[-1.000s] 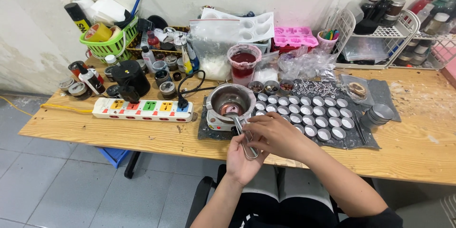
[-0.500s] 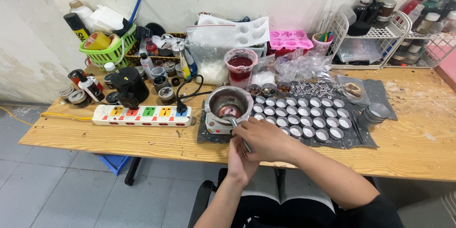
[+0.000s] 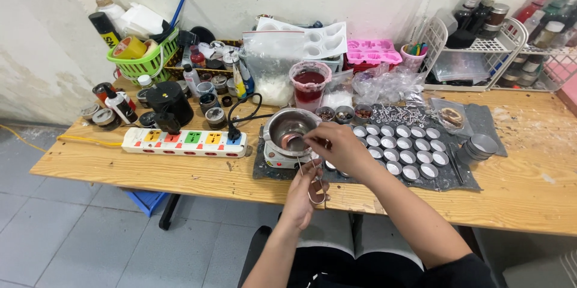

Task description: Preparing small candles by arranging wicks and adding wax components in a studio.

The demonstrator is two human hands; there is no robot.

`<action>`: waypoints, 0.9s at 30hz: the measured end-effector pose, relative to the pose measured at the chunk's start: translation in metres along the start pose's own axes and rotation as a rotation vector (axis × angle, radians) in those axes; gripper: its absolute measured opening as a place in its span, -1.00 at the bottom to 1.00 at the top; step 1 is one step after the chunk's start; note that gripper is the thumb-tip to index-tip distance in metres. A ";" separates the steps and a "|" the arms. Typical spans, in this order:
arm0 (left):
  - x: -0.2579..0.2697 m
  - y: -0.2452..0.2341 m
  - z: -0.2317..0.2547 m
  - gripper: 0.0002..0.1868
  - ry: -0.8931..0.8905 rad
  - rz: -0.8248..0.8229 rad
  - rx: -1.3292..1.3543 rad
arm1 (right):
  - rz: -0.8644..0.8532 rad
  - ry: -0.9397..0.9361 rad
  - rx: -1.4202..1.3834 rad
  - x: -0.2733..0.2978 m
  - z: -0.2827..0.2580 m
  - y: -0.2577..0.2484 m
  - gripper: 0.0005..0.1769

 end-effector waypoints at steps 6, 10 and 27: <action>-0.001 -0.030 0.040 -0.48 -0.041 0.024 -0.328 | 0.110 -0.151 -0.144 -0.005 0.032 0.020 -0.81; -0.001 -0.047 0.077 -0.43 0.074 -0.015 -0.542 | 0.139 -0.080 -0.097 0.001 0.036 0.018 -0.78; 0.019 -0.032 0.147 -0.56 0.509 0.164 -1.403 | 0.360 -0.462 0.053 0.030 0.033 -0.016 -0.82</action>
Point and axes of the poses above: each hand's wrist, its own x-axis away from the middle knuckle, its own y-axis out of the palm, z = x × y, the point moved 2 cm from there along -x, towards the middle knuckle, and after that the axes turned 14 degrees about z, right-handed, at the moved point
